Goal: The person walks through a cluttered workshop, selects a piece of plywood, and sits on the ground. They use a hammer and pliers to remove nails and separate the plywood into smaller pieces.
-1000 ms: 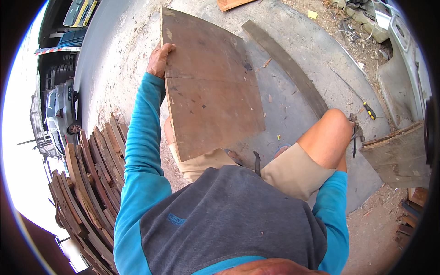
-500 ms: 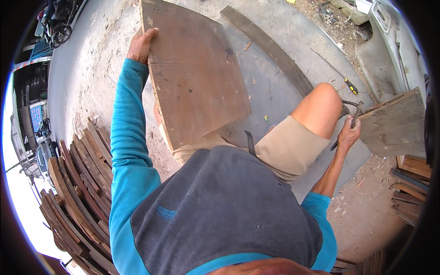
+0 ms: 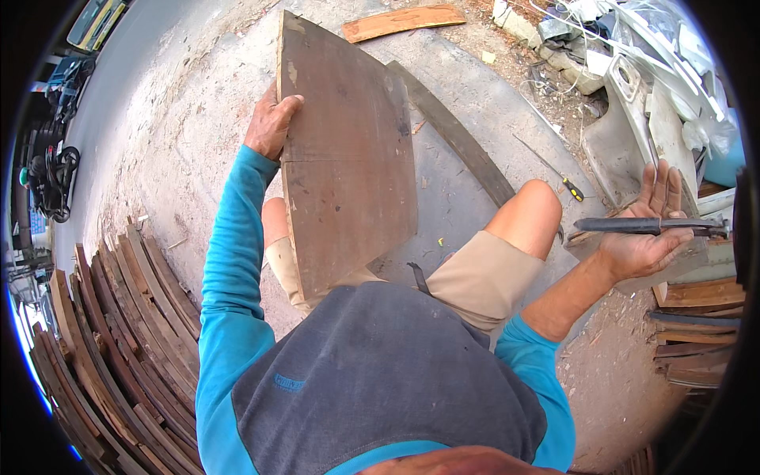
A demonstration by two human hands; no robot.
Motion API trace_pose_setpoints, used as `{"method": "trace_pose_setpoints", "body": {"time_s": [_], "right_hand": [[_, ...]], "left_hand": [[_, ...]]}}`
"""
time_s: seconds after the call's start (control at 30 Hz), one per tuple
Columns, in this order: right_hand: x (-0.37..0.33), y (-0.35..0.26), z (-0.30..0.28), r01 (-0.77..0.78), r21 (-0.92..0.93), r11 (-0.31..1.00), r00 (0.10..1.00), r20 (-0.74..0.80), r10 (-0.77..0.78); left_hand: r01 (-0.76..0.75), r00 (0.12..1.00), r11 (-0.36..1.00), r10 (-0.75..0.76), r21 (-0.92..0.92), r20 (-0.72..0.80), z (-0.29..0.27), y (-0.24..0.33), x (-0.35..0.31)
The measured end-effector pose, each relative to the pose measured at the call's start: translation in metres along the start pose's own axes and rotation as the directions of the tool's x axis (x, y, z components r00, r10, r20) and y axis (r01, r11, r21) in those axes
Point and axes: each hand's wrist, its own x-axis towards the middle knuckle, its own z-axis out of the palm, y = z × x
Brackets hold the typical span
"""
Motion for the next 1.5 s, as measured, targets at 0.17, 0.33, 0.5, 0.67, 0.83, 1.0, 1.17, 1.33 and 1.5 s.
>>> {"method": "trace_pose_setpoints", "body": {"time_s": [0.17, 0.33, 0.5, 0.67, 0.83, 1.0, 1.17, 1.33, 1.5], "right_hand": [[-0.079, 0.025, 0.034, -0.768, 0.134, 0.626, 0.631, -0.005, 0.776], [-0.199, 0.07, -0.001, -0.979, -0.202, 0.01, -0.024, 0.164, 0.986], [-0.192, 0.054, 0.026, -0.976, -0.17, 0.139, 0.084, 0.299, 0.951], [-0.155, 0.059, 0.049, -0.822, -0.55, 0.148, -0.145, 0.452, 0.88], [-0.093, 0.051, 0.123, -0.663, -0.65, 0.37, -0.194, 0.627, 0.755], [-0.029, 0.046, 0.175, -0.151, -0.734, 0.662, -0.289, 0.673, 0.681], [0.007, 0.025, 0.196, 0.309, -0.638, 0.706, -0.215, 0.676, 0.705], [0.031, 0.015, 0.195, 0.607, -0.433, 0.667, -0.162, 0.754, 0.637], [0.061, 0.01, 0.207, 0.741, -0.36, 0.566, -0.221, 0.666, 0.713]], "left_hand": [[-0.077, 0.996, 0.997, 0.077, 0.019, 0.035, -0.007, 0.004, -0.032], [-0.121, 0.993, 0.992, 0.121, 0.041, 0.003, 0.008, 0.024, -0.059], [-0.058, 0.997, 0.998, 0.059, 0.028, -0.054, -0.001, 0.022, -0.107], [-0.084, 0.992, 0.993, 0.091, 0.079, -0.093, -0.001, 0.022, -0.131], [-0.11, 0.993, 0.99, 0.113, 0.089, -0.024, 0.01, 0.03, -0.143], [-0.176, 0.984, 0.976, 0.172, 0.13, 0.041, 0.027, 0.042, -0.153], [-0.234, 0.972, 0.938, 0.219, 0.255, 0.088, 0.036, 0.044, -0.157], [-0.295, 0.953, 0.925, 0.267, 0.238, 0.143, 0.044, 0.043, -0.152], [-0.342, 0.932, 0.911, 0.297, 0.23, 0.207, 0.051, 0.047, -0.143]]}}
